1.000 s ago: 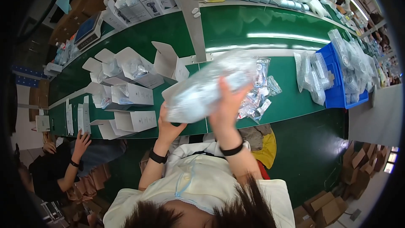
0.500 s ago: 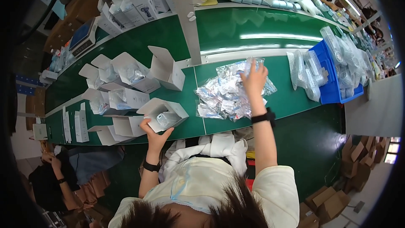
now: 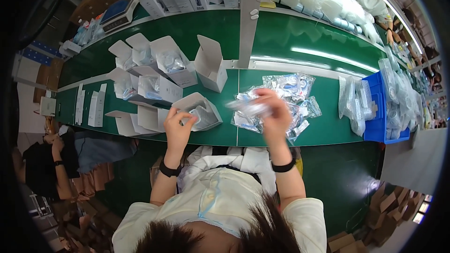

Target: The person packages items by hand, placing a wrapped device, a small packet, and a folded paper into a box. They then close the box and set it aside on the table before repeating the process with several more boxes.

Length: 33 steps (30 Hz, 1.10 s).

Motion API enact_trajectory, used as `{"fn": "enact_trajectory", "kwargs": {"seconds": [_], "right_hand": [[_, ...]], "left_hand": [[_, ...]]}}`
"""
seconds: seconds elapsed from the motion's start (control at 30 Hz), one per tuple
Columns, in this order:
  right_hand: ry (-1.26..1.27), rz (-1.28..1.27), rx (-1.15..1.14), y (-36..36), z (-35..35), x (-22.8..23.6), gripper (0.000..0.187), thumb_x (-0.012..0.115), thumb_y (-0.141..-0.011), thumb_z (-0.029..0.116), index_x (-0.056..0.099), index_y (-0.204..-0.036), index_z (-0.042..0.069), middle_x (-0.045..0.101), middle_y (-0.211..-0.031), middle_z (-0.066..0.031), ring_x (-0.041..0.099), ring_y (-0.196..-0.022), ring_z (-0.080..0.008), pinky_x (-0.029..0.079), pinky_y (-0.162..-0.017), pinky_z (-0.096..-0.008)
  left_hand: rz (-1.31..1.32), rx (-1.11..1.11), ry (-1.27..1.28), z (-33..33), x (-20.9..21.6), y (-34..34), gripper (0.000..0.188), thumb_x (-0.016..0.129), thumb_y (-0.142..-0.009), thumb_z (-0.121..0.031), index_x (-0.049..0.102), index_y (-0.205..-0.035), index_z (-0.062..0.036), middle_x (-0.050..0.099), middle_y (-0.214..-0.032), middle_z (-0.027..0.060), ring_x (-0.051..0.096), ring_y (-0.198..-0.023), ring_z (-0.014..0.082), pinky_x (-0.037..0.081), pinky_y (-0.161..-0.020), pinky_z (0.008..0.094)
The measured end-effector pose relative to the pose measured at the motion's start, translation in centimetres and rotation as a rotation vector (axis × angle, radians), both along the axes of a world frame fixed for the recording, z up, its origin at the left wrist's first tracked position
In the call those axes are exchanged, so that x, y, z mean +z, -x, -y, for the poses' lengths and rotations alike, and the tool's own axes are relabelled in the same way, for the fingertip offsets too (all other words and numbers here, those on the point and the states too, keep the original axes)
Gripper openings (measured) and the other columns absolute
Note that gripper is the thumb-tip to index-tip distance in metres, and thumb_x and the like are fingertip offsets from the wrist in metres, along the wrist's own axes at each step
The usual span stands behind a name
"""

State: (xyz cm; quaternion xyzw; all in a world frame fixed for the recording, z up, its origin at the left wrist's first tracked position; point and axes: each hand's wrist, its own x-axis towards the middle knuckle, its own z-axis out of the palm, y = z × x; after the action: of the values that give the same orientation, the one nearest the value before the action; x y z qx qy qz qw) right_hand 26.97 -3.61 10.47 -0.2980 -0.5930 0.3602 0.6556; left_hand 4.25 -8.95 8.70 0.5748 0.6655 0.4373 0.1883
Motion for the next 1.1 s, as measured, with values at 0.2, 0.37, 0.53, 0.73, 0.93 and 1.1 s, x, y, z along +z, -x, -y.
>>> {"fn": "enact_trajectory", "kwargs": {"seconds": [0.2, 0.37, 0.53, 0.73, 0.93, 1.1], "right_hand": [[-0.279, 0.724, 0.451, 6.3, -0.4, -0.7, 0.014, 0.061, -0.067, 0.005, 0.059, -0.080, 0.004, 0.057, -0.084, -0.0083, 0.055, -0.086, -0.0255, 0.044, -0.079, -0.0439], [-0.509, 1.370, 0.197, 7.2, 0.1, 0.4, 0.027, 0.065, -0.066, 0.024, 0.059, -0.085, 0.007, 0.051, -0.099, -0.0068, 0.047, -0.098, -0.0242, 0.035, -0.090, -0.0519], [-0.505, 1.464, 0.181, 7.8, 0.5, -0.6, 0.034, 0.063, -0.068, 0.033, 0.058, -0.089, 0.006, 0.047, -0.104, -0.0071, 0.041, -0.103, -0.0243, 0.027, -0.096, -0.0538], [-0.128, 0.338, 0.005, 1.9, -1.6, -1.5, 0.047, 0.065, -0.070, 0.014, 0.047, -0.113, 0.007, 0.044, -0.115, -0.0106, 0.041, -0.110, -0.0272, 0.031, -0.095, -0.0485], [0.003, 0.718, -0.179, 5.5, -8.7, -3.9, 0.093, 0.074, -0.061, 0.019, 0.018, -0.135, 0.004, 0.033, -0.131, -0.0149, 0.035, -0.120, -0.0282, 0.031, -0.097, -0.0391], [0.207, 0.541, -0.010, 8.5, -9.6, -9.2, 0.096, 0.076, -0.058, 0.019, 0.019, -0.134, 0.002, 0.030, -0.132, -0.0165, 0.034, -0.120, -0.0301, 0.031, -0.097, -0.0376]], "left_hand": [[0.105, 0.005, 0.170, -0.8, 1.0, 0.6, 0.010, 0.066, -0.064, 0.000, 0.058, -0.070, 0.0009, 0.052, -0.071, 0.0113, 0.054, -0.068, 0.0292, 0.041, -0.058, 0.0331], [-0.028, -0.049, 0.026, -0.4, -0.6, 0.6, 0.008, 0.062, -0.068, 0.000, 0.056, -0.073, 0.0017, 0.053, -0.075, 0.0142, 0.054, -0.068, 0.0329, 0.042, -0.057, 0.0364], [-0.027, -0.019, 0.055, 0.2, 0.1, -0.1, 0.007, 0.059, -0.070, 0.000, 0.054, -0.075, 0.0020, 0.055, -0.080, 0.0161, 0.054, -0.071, 0.0338, 0.043, -0.060, 0.0374], [0.033, -0.070, 0.002, 4.7, 9.9, 3.5, 0.009, 0.060, -0.070, 0.004, 0.056, -0.078, 0.0020, 0.060, -0.096, 0.0116, 0.060, -0.079, 0.0239, 0.047, -0.067, 0.0288], [-0.008, 0.407, -0.333, 13.4, 20.2, 15.9, 0.021, 0.052, -0.083, -0.016, 0.056, -0.091, 0.0022, 0.060, -0.085, 0.0116, 0.057, -0.072, 0.0163, 0.046, -0.069, 0.0259], [-0.004, 0.529, -0.225, 13.3, 20.5, 33.2, 0.021, 0.051, -0.084, -0.011, 0.054, -0.102, -0.0002, 0.059, -0.089, 0.0084, 0.056, -0.076, 0.0159, 0.042, -0.072, 0.0238]]}}
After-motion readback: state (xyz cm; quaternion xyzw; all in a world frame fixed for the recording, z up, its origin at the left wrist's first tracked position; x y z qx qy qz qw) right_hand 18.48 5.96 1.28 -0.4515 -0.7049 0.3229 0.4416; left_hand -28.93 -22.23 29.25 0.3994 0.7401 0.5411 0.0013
